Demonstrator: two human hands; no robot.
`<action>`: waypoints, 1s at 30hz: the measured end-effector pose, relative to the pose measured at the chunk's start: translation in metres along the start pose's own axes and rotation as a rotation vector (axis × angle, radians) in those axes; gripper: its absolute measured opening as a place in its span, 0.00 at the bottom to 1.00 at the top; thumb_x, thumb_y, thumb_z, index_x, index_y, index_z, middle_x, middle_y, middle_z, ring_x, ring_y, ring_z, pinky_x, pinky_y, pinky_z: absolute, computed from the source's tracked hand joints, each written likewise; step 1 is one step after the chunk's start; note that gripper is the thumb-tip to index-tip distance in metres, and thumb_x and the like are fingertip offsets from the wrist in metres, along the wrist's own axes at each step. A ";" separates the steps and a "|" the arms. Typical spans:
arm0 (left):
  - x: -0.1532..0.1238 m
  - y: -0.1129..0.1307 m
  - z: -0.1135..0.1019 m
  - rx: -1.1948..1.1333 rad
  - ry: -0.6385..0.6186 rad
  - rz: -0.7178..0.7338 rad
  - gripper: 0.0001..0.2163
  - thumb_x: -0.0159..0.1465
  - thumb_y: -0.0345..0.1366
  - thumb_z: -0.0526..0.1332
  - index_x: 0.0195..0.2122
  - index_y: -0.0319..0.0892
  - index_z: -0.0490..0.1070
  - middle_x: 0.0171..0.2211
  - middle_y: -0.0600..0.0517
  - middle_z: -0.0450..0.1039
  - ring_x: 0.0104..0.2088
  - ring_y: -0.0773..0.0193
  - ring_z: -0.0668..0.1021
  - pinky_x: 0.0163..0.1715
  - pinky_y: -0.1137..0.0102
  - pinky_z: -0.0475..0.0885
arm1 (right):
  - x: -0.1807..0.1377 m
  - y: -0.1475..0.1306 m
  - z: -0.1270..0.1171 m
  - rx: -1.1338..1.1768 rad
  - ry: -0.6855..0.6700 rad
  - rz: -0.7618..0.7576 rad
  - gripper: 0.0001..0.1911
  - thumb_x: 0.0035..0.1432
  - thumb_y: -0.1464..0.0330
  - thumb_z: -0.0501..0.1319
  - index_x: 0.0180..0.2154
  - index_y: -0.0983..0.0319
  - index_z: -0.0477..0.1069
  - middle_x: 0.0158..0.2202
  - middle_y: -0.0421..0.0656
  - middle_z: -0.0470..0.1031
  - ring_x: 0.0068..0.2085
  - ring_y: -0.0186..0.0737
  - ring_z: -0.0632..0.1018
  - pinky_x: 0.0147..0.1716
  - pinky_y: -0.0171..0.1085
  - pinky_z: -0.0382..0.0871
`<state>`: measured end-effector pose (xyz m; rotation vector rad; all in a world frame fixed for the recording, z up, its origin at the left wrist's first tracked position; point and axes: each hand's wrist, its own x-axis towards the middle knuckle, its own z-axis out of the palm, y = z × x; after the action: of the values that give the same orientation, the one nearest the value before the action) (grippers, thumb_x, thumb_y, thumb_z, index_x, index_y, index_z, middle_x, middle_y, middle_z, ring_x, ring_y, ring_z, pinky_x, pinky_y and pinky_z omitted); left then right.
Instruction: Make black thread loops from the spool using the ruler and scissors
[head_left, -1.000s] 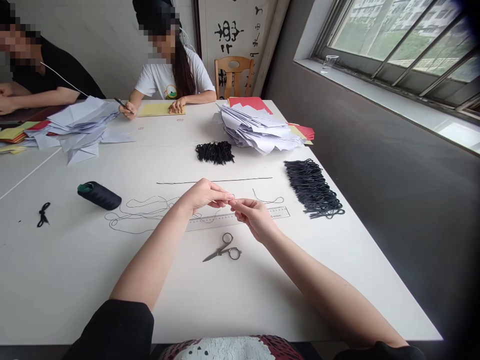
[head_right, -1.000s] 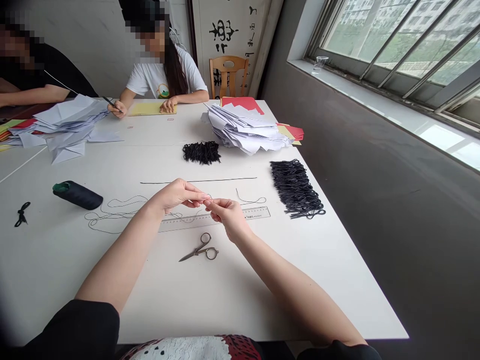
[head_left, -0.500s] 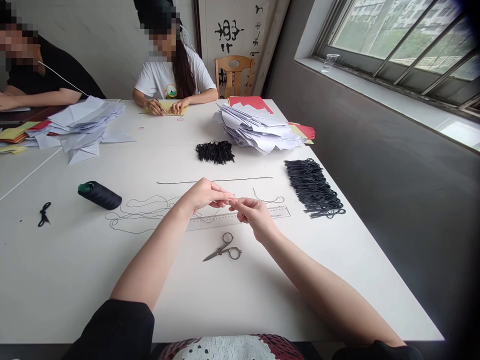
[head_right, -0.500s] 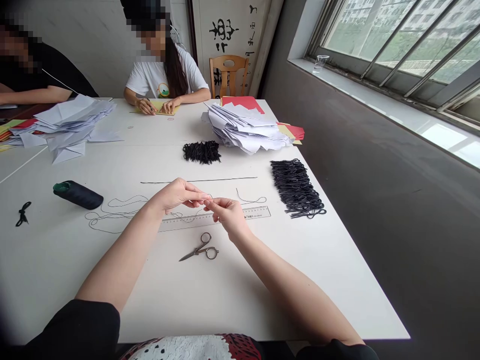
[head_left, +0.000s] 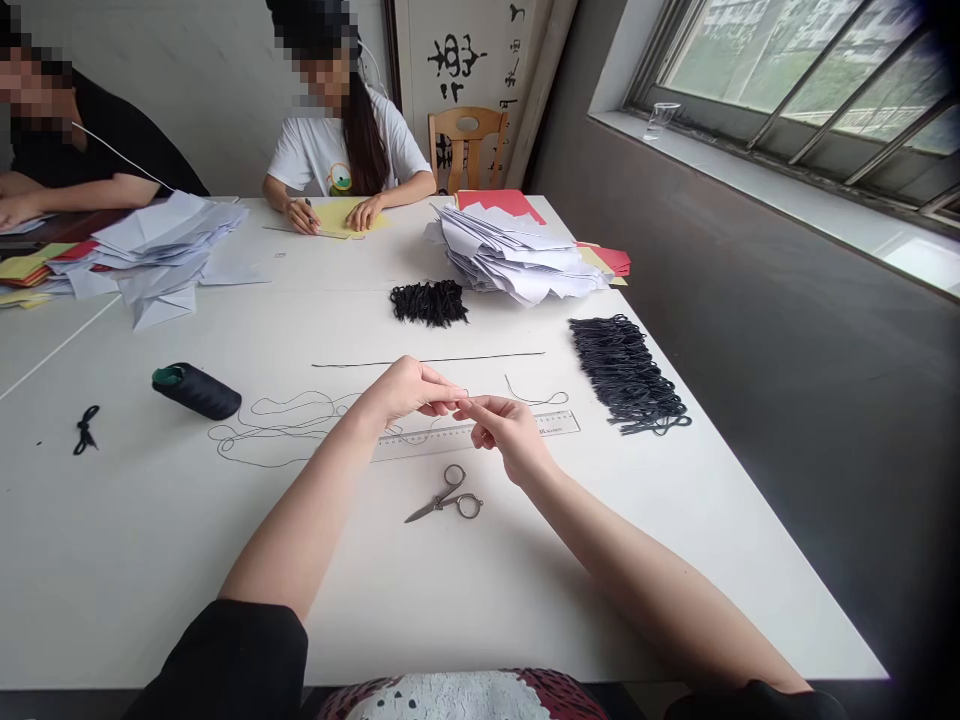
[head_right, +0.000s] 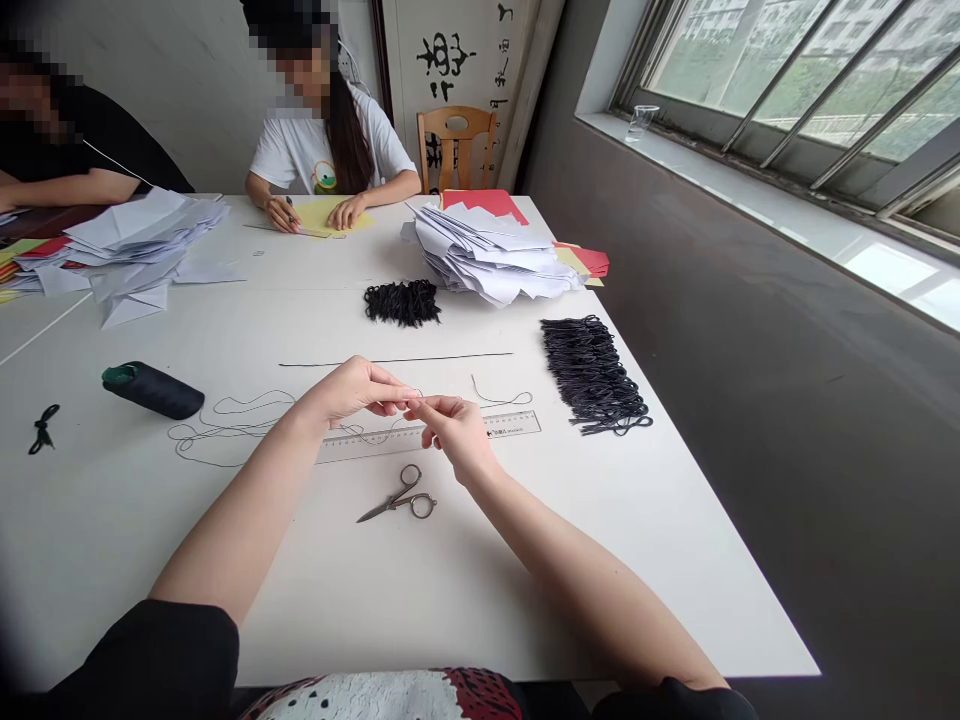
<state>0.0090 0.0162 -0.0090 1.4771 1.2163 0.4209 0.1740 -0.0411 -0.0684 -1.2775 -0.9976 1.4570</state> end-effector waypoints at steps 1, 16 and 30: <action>0.001 -0.001 0.000 -0.005 -0.005 0.006 0.06 0.53 0.39 0.69 0.27 0.42 0.82 0.24 0.51 0.76 0.28 0.67 0.75 0.32 0.72 0.71 | 0.000 0.000 0.000 0.006 0.005 -0.005 0.21 0.45 0.51 0.70 0.28 0.65 0.77 0.26 0.44 0.76 0.20 0.27 0.64 0.21 0.32 0.56; 0.006 -0.008 0.000 -0.020 -0.022 0.024 0.09 0.51 0.42 0.71 0.27 0.41 0.82 0.25 0.49 0.77 0.30 0.65 0.76 0.34 0.70 0.72 | 0.001 0.001 0.000 0.015 0.000 0.012 0.19 0.45 0.54 0.71 0.25 0.64 0.75 0.28 0.43 0.76 0.19 0.25 0.64 0.21 0.32 0.56; 0.004 -0.009 -0.009 0.055 -0.145 0.024 0.10 0.52 0.43 0.70 0.28 0.40 0.80 0.28 0.49 0.78 0.29 0.65 0.78 0.34 0.70 0.74 | -0.003 -0.003 -0.002 0.004 -0.006 0.036 0.15 0.47 0.58 0.68 0.29 0.64 0.73 0.31 0.42 0.75 0.20 0.25 0.66 0.22 0.32 0.55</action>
<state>-0.0010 0.0229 -0.0157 1.5429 1.1035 0.2926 0.1762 -0.0435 -0.0652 -1.2950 -0.9803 1.4898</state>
